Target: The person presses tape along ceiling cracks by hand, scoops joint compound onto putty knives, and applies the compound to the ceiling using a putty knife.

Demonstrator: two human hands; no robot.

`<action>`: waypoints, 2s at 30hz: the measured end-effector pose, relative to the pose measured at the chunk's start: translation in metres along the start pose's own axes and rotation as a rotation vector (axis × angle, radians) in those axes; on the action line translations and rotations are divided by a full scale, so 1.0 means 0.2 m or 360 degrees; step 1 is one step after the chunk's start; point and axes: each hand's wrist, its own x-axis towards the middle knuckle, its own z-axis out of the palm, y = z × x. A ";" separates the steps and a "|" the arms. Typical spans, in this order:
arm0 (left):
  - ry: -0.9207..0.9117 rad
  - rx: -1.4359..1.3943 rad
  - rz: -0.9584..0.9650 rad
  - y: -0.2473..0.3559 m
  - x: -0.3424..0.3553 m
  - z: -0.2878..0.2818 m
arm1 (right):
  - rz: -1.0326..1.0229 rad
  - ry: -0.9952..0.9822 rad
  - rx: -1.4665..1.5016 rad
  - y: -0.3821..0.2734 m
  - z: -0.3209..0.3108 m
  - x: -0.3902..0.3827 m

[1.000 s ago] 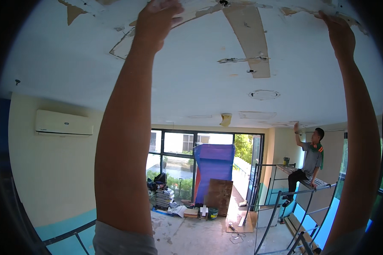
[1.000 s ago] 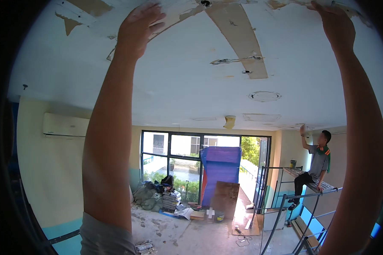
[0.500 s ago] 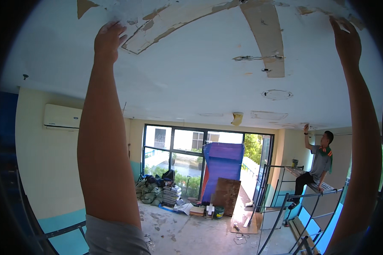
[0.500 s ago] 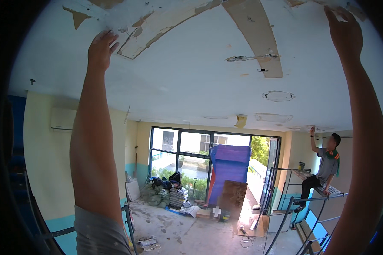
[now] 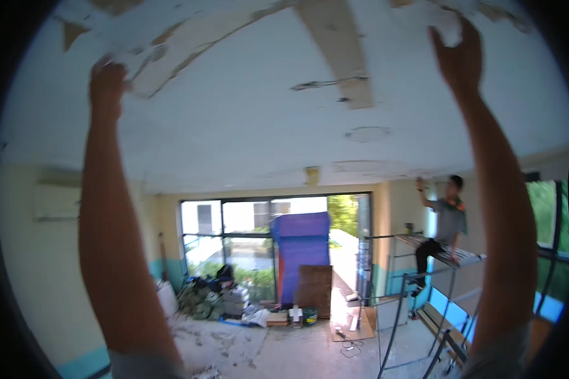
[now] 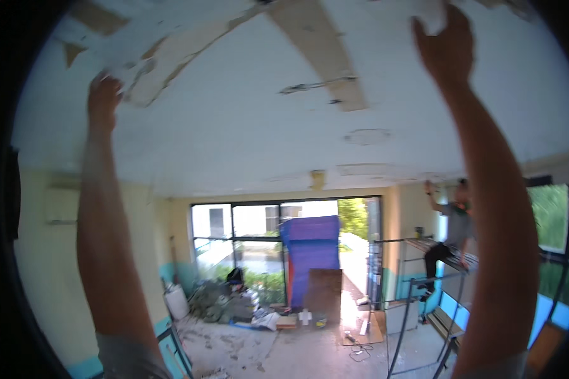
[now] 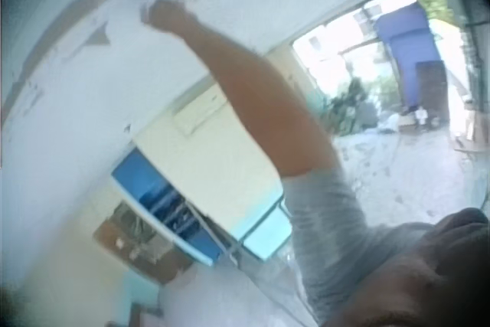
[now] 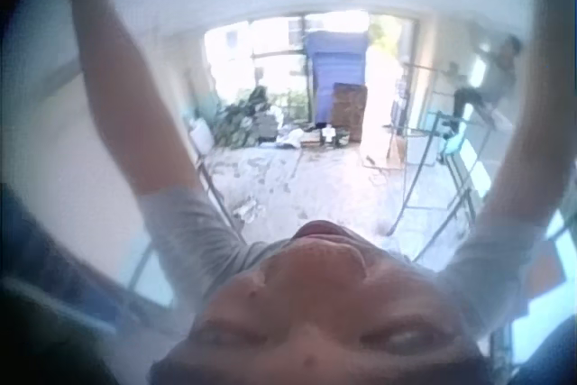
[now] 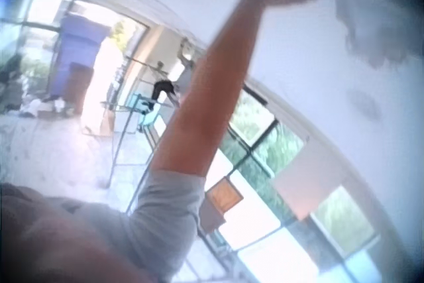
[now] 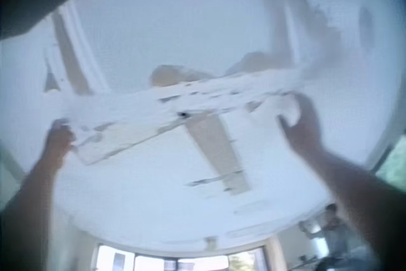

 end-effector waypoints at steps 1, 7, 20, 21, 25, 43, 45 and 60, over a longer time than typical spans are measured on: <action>0.0102 -0.0020 -0.0216 0.12 0.01 0.13 | -0.0045 -0.0063 -0.0039 0.00 -0.04 -0.02; -0.0153 -0.1198 -0.0311 1.24 0.05 0.52 | 0.0009 -0.0450 0.0057 -0.28 -0.28 0.04; -0.0299 -0.1802 -0.0303 1.72 0.20 0.80 | -0.0160 -0.0566 -0.0234 -0.23 -0.27 0.11; -0.0249 -0.1801 -0.0364 1.70 0.20 0.80 | -0.0183 -0.0637 -0.0211 -0.22 -0.30 0.12; -0.0190 -0.1695 -0.0473 1.69 0.20 0.77 | -0.0354 -0.0795 -0.0276 -0.24 -0.29 0.14; -0.0306 -0.1412 -0.0316 1.90 0.28 0.84 | -0.0262 -0.0923 -0.0376 -0.21 -0.23 0.16; -0.0252 -0.1572 -0.0386 1.85 0.29 0.82 | -0.0252 -0.0952 -0.0361 -0.18 -0.26 0.16; 0.0048 -0.1410 -0.0733 1.45 0.12 0.74 | -0.0446 -0.0565 -0.1002 0.22 -0.27 0.09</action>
